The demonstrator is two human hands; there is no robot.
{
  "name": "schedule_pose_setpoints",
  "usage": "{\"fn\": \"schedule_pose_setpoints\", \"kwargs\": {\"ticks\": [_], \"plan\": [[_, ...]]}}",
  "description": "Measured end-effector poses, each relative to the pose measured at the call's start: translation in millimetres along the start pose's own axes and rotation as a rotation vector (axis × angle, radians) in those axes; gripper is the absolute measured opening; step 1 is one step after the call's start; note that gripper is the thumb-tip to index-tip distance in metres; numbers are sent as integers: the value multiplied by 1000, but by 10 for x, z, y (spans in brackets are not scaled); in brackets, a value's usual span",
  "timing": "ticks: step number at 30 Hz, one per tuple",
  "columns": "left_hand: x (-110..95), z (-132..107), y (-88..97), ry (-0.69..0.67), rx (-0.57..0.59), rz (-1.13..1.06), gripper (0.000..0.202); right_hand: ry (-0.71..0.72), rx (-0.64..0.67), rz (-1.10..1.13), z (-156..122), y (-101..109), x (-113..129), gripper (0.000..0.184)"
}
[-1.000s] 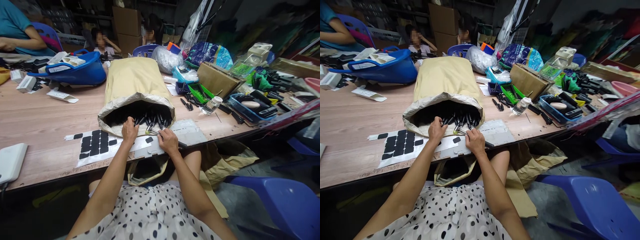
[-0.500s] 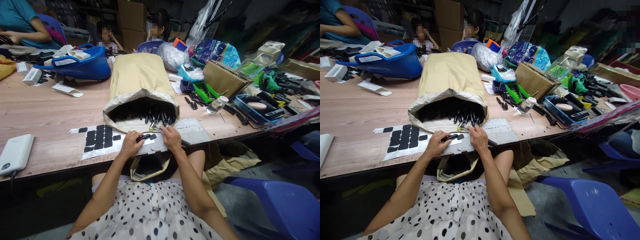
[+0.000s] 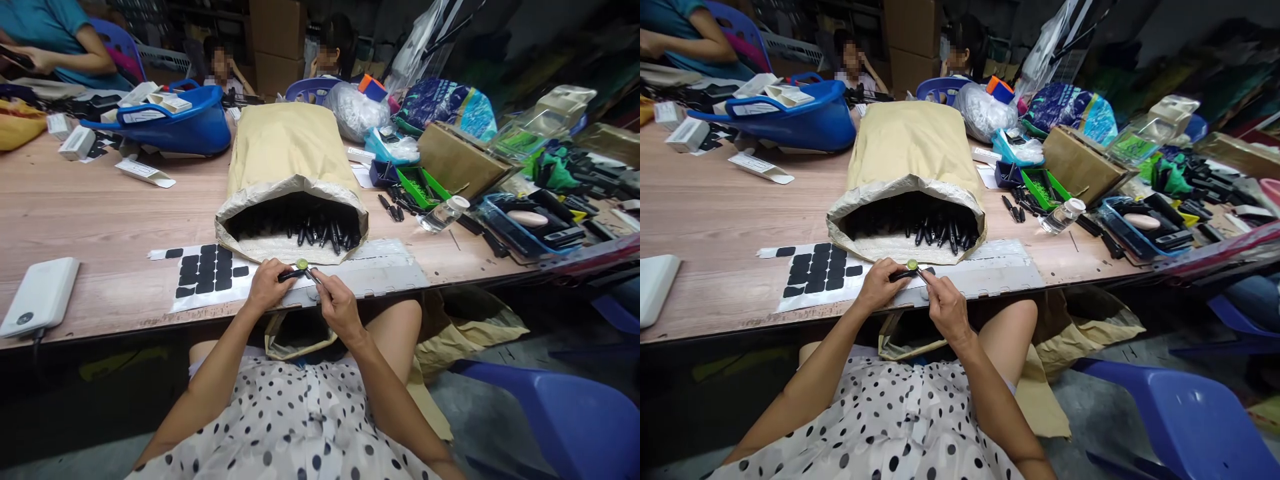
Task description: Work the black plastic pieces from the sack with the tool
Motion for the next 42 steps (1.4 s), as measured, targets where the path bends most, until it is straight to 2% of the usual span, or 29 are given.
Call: {"fn": "schedule_pose_setpoints", "kwargs": {"ticks": [5, 11, 16, 21, 24, 28, 33, 42], "plan": [[17, -1, -2, 14, -2, -14, 11, 12, 24, -67, -89, -26, 33, 41], [3, 8, 4, 25, 11, -18, 9, 38, 48, -265, -122, -94, 28, 43], [-6, 14, 11, 23, -4, -27, 9, -2, -12, -268, -82, -5, -30, 44], [-4, 17, 2, 37, -4, -17, 10, -15, 4, -283, -83, 17, -59, 41], [-10, 19, 2, 44, 3, -4, 10, -19, -36, -270, -19, 41, -88, 40], [-9, 22, 9, 36, 13, 18, 11, 3, -117, -354, 220, 90, -231, 37], [2, 11, 19, 14, 35, 21, 12, 64, -88, -550, 472, 34, -467, 31], [41, -8, 27, -19, 48, 20, 20, 59, -100, -566, 425, -60, -538, 28]]}}
Point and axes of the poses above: each hand's wrist, its own z-axis towards the middle knuckle, its own y-axis out of the back of the hand, x = y × z, the point moved 5 cm from there along z, towards the middle knuckle, and after that the axes turned 10 degrees about -y, right-handed, at the moved point
